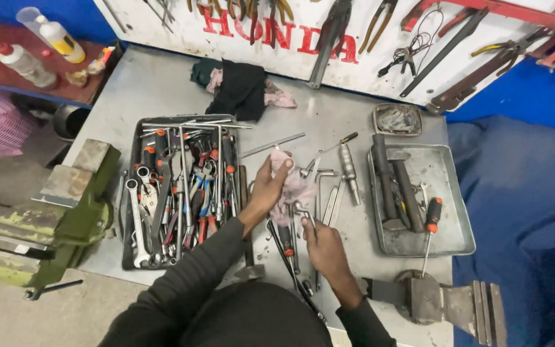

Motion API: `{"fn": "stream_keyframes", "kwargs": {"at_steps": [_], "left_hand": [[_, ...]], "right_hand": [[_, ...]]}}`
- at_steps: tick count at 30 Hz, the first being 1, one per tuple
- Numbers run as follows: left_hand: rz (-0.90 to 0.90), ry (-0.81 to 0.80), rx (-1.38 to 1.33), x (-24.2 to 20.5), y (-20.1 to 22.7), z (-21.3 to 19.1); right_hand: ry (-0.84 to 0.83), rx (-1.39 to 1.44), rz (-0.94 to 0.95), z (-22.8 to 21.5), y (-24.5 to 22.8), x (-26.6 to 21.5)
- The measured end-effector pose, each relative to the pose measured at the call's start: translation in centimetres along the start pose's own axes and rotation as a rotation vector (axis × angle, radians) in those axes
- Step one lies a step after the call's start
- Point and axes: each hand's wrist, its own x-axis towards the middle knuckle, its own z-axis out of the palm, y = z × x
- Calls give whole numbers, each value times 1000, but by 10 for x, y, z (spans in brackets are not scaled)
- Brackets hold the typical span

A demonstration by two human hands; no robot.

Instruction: The person organizes various tools on a workbench and a wall-mounted rack. They pick up wrenches, pliers, and screwdrivers, wipe them with a cloth, and hang them on the rack. The person also places tools into a red toolbox drawer.

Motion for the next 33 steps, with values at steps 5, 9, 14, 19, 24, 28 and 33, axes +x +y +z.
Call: {"fn": "stream_keyframes", "kwargs": {"at_steps": [5,9,14,19,24,28,33], "left_hand": [[-237,315,-363,33,6,-2],[-281,356,-630,32,40,-3],[-307,86,-513,-12,37,12],[-332,183,-651,5,51,-2],[-479,68,-1052,20,10,-8],[-521,27,-937,-23,25,-9],[-658,-165,-708,-56,37,-34]], "right_hand": [[-44,-89,18,8,-11,-26],[51,-177,28,14,-24,-31],[130,-27,-3,30,-42,-18],[15,252,-114,21,-63,-37],[-42,207,-459,12,-56,-36],[301,258,-350,11,-83,-26],[153,494,-67,25,-89,-14]]}}
